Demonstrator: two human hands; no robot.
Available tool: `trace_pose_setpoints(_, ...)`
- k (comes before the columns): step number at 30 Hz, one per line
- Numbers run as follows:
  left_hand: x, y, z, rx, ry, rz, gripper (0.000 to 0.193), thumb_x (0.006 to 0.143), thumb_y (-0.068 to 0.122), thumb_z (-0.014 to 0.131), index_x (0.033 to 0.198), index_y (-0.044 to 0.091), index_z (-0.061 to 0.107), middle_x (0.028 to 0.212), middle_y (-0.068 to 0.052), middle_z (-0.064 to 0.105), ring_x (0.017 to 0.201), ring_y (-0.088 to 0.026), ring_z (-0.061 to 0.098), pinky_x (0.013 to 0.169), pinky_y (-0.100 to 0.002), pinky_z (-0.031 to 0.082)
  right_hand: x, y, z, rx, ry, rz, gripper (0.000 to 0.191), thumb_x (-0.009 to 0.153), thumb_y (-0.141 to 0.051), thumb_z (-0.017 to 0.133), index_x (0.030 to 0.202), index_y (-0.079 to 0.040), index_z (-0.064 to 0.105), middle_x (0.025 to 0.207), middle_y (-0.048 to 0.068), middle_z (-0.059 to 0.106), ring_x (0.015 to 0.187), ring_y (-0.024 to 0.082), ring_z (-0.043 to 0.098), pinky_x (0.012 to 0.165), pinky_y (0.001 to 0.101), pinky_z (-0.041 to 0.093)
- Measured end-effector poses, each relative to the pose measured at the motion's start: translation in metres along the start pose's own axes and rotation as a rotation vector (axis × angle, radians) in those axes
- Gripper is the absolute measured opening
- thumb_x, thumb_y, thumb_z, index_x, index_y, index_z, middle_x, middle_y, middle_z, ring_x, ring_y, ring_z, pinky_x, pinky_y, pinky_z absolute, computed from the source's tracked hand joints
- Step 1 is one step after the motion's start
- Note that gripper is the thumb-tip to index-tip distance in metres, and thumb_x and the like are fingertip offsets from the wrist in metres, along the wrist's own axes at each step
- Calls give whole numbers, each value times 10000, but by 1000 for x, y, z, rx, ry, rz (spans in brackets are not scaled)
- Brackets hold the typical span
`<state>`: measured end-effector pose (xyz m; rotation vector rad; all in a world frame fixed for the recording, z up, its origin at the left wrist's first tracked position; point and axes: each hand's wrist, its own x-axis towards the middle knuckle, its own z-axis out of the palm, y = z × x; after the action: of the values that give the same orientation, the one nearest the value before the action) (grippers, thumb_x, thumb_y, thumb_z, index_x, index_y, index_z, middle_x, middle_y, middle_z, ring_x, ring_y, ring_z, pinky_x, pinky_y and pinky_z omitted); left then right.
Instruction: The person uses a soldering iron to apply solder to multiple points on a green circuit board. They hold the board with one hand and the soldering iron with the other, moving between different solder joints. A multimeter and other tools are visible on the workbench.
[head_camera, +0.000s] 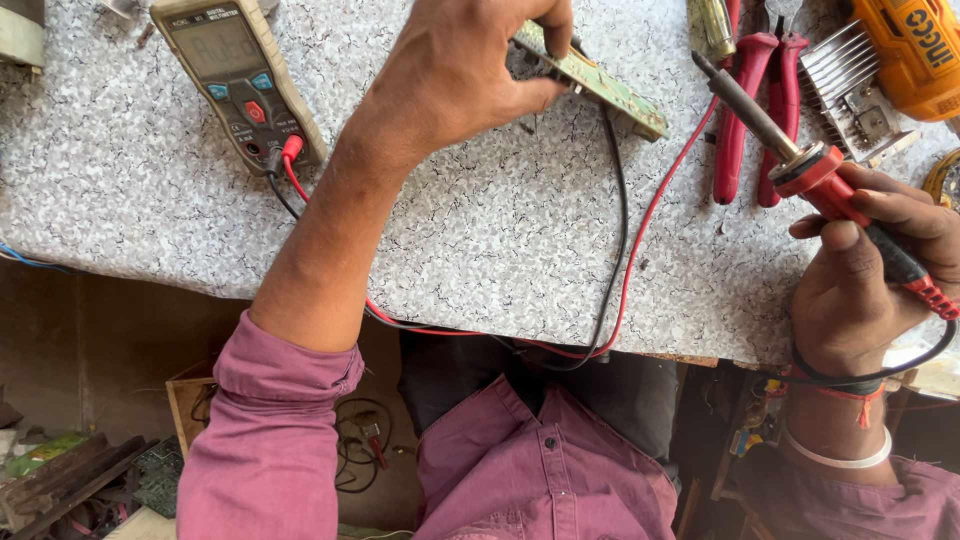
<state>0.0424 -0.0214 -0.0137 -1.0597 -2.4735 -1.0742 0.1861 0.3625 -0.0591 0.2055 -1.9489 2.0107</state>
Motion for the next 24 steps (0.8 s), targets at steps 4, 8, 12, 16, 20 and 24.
trace_pose_setpoints(4, 3, 0, -3, 27, -67, 60, 299, 753, 27, 870, 922, 72, 627, 981, -43, 627, 944, -227, 638, 798, -417, 474, 1, -1, 1, -1, 2, 1, 262, 1128, -156, 774, 1218, 31, 613, 1264, 191, 637, 1020, 247, 699, 807, 333, 649)
trace_pose_setpoints(8, 3, 2, -3, 18, -157, 61, 342, 739, 87, 899, 896, 81, 596, 1021, -39, 615, 1007, -250, 619, 872, -432, 467, 2, -3, 1, 18, -28, -3, 255, 1128, -128, 784, 1216, 34, 608, 1248, 200, 643, 994, 247, 694, 809, 341, 646)
trace_pose_setpoints(12, 5, 3, -1, 23, -216, 53, 484, 672, 181, 957, 985, 82, 602, 1050, -68, 605, 1036, -293, 592, 899, -453, 459, 3, -8, 3, 8, -45, 11, 248, 1112, -125, 784, 1201, 32, 613, 1222, 200, 650, 953, 239, 708, 805, 326, 642)
trace_pose_setpoints(16, 3, 1, -2, -37, -186, 98, 724, 642, 255, 989, 1225, 66, 603, 1150, -86, 610, 1143, -298, 593, 1004, -463, 445, 2, -17, 7, 5, -110, 65, 220, 1107, -104, 791, 1179, 44, 646, 1204, 202, 657, 974, 239, 711, 860, 318, 634)
trace_pose_setpoints(20, 2, 0, 2, -4, -175, 107, 832, 610, 305, 1006, 1298, 64, 606, 1185, -81, 623, 1182, -309, 585, 1037, -470, 432, 4, -26, 14, -46, -181, 68, 221, 1064, -127, 797, 1147, 35, 670, 1194, 215, 699, 936, 232, 736, 833, 303, 631)
trace_pose_setpoints(24, 2, 0, 8, 40, -187, 111, 840, 607, 379, 1041, 1282, 94, 631, 1189, -82, 620, 1180, -305, 580, 1035, -465, 438, 7, -31, 19, -77, -213, 64, 230, 1063, -143, 798, 1149, 32, 676, 1192, 222, 707, 928, 235, 742, 824, 298, 628)
